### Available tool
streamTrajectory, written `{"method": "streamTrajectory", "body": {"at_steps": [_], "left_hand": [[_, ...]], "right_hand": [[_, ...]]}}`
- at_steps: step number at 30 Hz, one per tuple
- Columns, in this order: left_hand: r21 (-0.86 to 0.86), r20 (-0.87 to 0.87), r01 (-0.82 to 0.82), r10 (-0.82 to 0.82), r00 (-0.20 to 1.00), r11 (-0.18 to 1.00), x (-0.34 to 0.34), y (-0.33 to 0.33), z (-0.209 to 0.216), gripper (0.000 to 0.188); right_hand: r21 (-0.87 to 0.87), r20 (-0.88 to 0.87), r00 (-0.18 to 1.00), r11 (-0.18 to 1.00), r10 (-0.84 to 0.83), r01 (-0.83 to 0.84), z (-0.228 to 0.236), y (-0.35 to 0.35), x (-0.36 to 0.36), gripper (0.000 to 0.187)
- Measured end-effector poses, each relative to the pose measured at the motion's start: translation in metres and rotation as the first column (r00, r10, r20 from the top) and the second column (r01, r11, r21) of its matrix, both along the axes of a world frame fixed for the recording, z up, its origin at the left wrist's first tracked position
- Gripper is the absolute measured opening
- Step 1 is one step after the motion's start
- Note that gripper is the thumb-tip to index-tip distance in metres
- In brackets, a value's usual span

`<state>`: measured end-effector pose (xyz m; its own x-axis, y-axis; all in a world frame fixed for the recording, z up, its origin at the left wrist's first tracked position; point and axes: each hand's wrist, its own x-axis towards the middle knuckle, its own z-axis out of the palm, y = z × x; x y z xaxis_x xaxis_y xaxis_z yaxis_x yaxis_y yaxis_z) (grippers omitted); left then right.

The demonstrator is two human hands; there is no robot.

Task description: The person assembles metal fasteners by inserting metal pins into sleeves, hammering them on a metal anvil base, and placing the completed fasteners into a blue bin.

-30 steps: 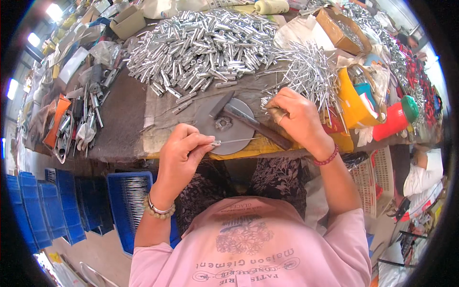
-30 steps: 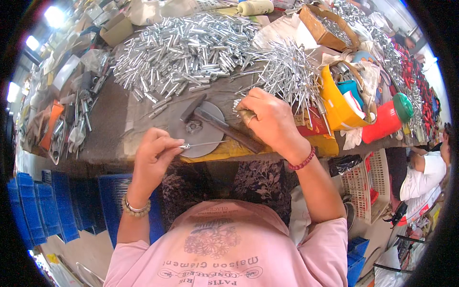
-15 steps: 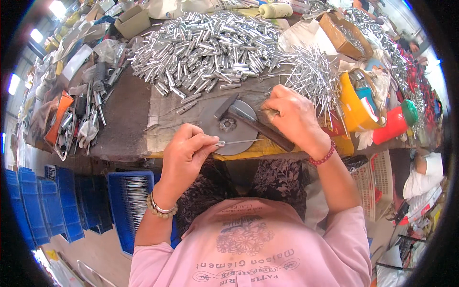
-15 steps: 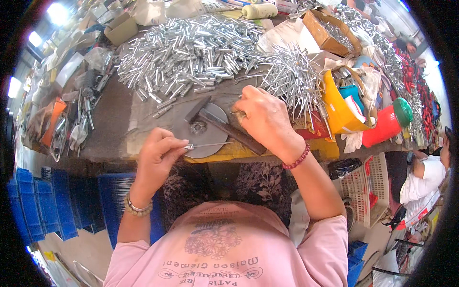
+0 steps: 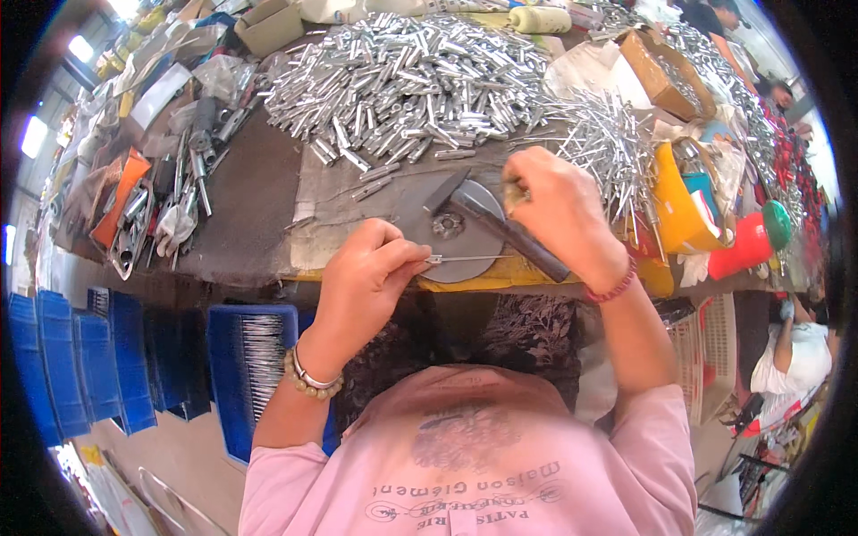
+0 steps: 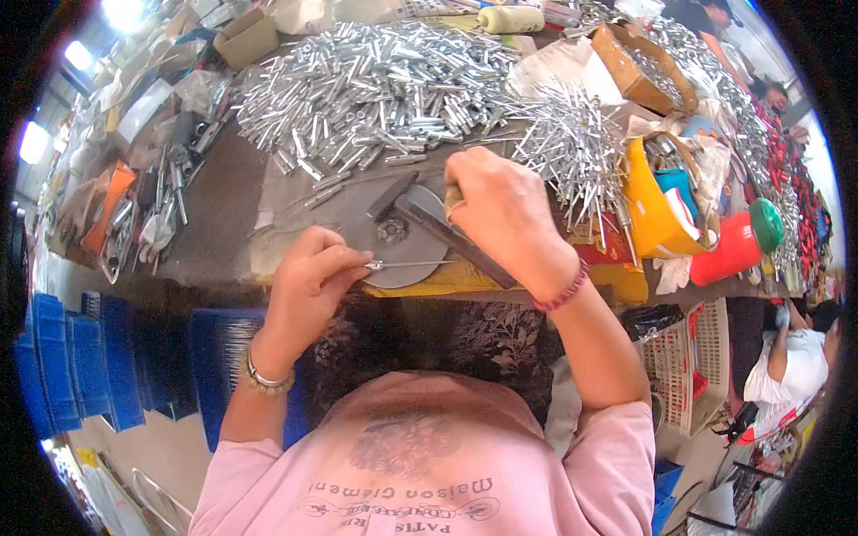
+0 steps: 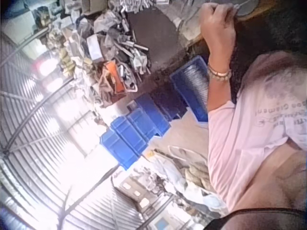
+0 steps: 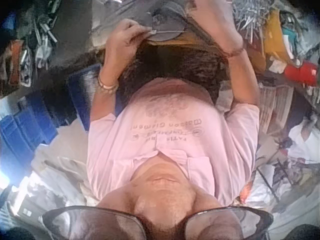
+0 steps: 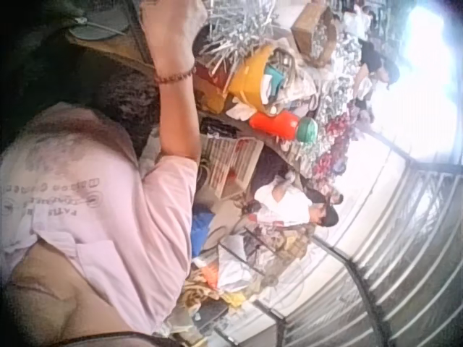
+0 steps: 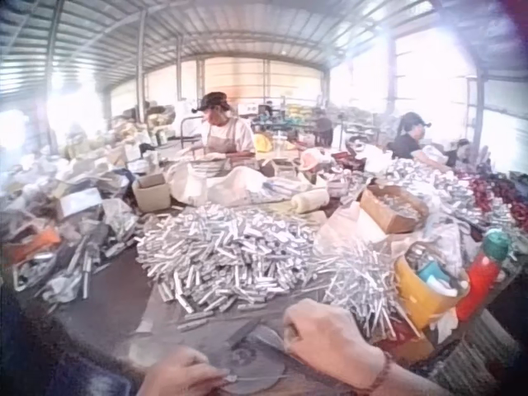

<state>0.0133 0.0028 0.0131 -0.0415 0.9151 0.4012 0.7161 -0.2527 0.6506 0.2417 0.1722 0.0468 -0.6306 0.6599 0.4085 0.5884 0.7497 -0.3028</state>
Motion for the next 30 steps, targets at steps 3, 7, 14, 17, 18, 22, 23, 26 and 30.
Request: {"method": "streamTrajectory", "body": {"at_steps": [3,7,14,17,18,22,23,26,30], "left_hand": [[0.020,-0.013,-0.050,0.050,0.999,0.999,0.001,-0.004,0.000,0.013],[0.029,0.010,-0.046,0.045,0.999,0.999,0.000,-0.001,-0.003,0.013],[0.046,0.000,-0.058,0.058,0.998,0.997,-0.001,-0.003,-0.005,0.015],[0.047,0.013,-0.059,0.058,0.998,0.997,0.000,-0.002,-0.007,0.015],[0.054,0.011,-0.058,0.058,0.998,0.997,0.000,-0.002,-0.007,0.015],[0.060,0.001,-0.065,0.065,0.998,0.996,0.000,-0.003,-0.007,0.015],[0.063,0.009,-0.062,0.062,0.998,0.996,0.000,-0.003,-0.007,0.015],[0.063,0.016,-0.063,0.062,0.998,0.996,0.000,-0.004,-0.007,0.015],[0.065,0.020,-0.047,0.045,0.999,0.997,0.000,-0.003,-0.007,0.016]], "right_hand": [[-0.408,-0.283,0.959,0.904,0.012,-0.132,0.022,-0.029,-0.006,0.011],[-0.373,-0.393,0.907,0.876,0.149,-0.306,-0.002,-0.062,-0.013,0.013],[-0.028,-0.358,0.894,0.954,0.270,-0.299,-0.029,-0.070,-0.030,0.017],[-0.023,-0.343,0.901,0.957,0.265,-0.290,-0.032,-0.069,-0.031,0.017],[-0.030,-0.342,0.904,0.958,0.258,-0.285,-0.032,-0.070,-0.032,0.016],[-0.025,-0.342,0.900,0.955,0.270,-0.296,-0.032,-0.070,-0.034,0.015],[-0.021,-0.334,0.903,0.955,0.271,-0.294,-0.033,-0.070,-0.033,0.015],[-0.016,-0.328,0.907,0.958,0.265,-0.286,-0.033,-0.071,-0.032,0.014],[0.023,-0.297,0.920,0.965,0.256,-0.261,-0.033,-0.073,-0.030,0.013]]}}
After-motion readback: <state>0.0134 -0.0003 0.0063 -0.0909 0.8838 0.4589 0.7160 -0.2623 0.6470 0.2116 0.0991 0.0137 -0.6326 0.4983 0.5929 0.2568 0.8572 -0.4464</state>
